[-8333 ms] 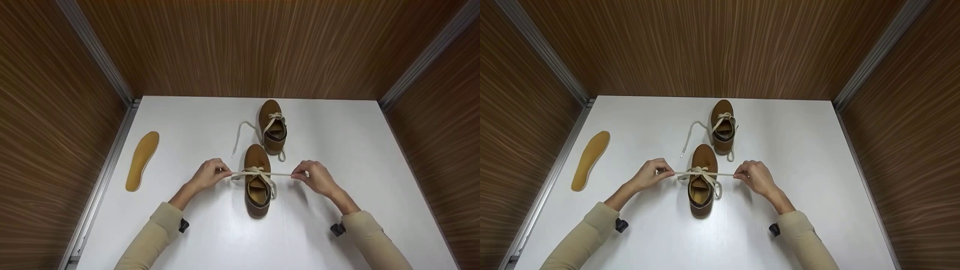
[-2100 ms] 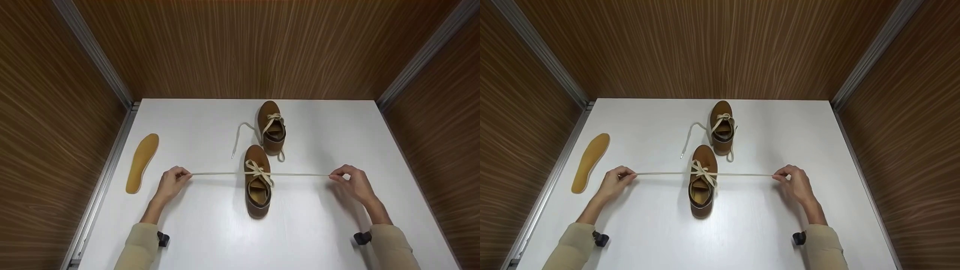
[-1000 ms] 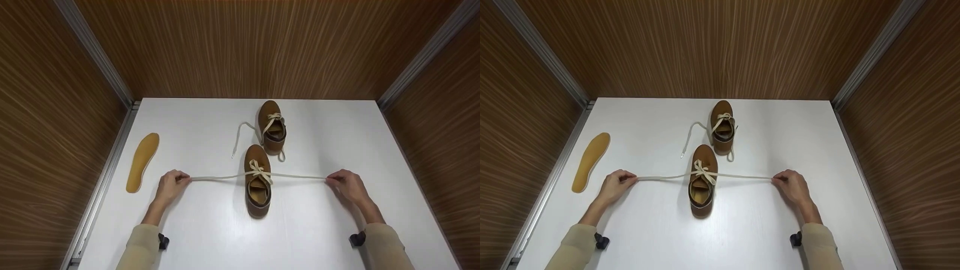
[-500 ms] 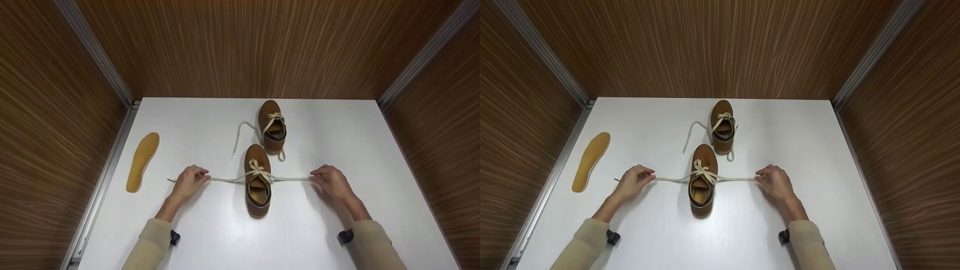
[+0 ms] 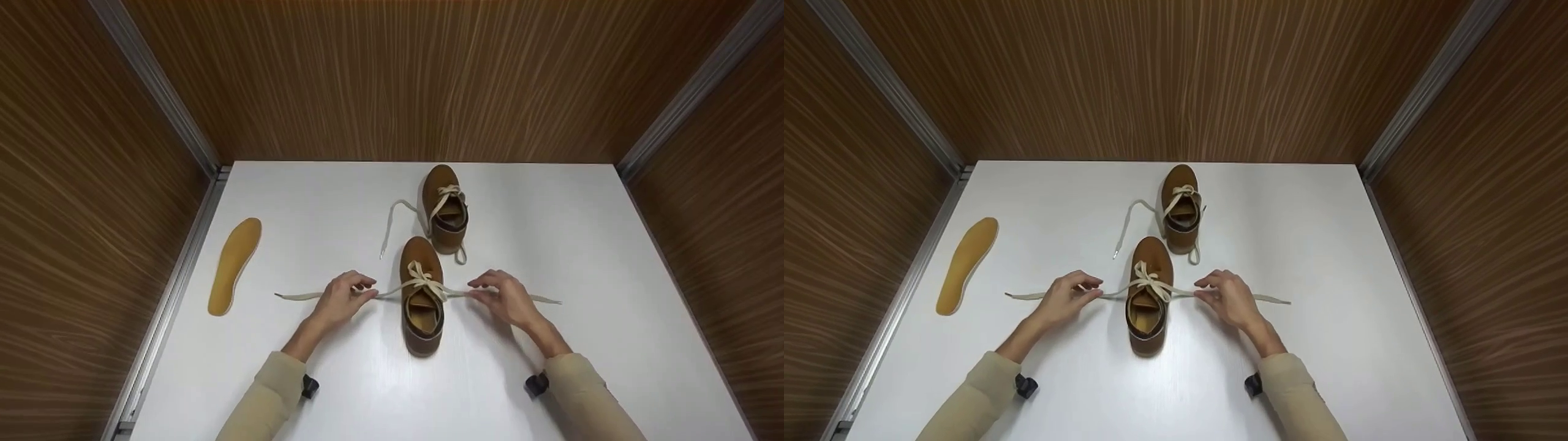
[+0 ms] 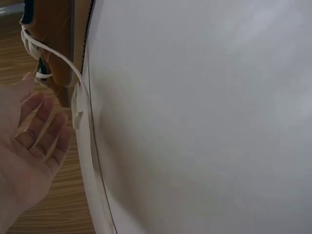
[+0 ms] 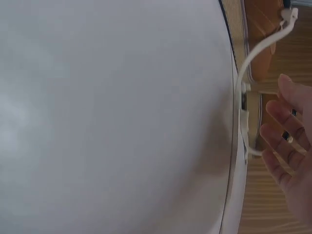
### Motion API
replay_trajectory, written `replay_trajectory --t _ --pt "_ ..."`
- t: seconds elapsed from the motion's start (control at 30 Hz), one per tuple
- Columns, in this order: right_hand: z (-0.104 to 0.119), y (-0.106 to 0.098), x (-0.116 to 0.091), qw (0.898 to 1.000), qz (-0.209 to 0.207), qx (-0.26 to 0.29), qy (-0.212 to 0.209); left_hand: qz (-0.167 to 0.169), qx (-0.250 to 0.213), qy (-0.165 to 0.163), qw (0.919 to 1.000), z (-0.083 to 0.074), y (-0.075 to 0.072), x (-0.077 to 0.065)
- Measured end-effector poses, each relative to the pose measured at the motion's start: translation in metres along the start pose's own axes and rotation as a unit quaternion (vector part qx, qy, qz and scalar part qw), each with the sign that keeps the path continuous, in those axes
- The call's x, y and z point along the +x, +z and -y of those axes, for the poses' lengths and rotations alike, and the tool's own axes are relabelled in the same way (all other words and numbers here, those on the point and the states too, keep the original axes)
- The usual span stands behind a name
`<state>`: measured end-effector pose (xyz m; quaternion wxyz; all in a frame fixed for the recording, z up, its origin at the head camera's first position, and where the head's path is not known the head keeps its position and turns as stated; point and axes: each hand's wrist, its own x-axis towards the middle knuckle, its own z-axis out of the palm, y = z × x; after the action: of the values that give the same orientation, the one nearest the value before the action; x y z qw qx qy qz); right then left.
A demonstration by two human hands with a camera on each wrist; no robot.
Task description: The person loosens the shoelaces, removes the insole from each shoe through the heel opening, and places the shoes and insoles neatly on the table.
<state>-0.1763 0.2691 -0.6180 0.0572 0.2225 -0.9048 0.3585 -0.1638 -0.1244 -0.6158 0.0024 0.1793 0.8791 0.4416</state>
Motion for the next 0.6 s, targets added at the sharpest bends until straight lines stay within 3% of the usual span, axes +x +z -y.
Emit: replay_trajectory --t 0.33,0.6 --pt "0.014 0.025 0.012 0.998 0.008 0.017 -0.063 0.003 -0.029 0.028 0.9992 -0.011 0.022 0.010" --pt "0.020 0.035 0.018 0.998 0.023 0.019 -0.060 0.014 -0.032 0.042 0.9985 -0.017 0.034 0.017"
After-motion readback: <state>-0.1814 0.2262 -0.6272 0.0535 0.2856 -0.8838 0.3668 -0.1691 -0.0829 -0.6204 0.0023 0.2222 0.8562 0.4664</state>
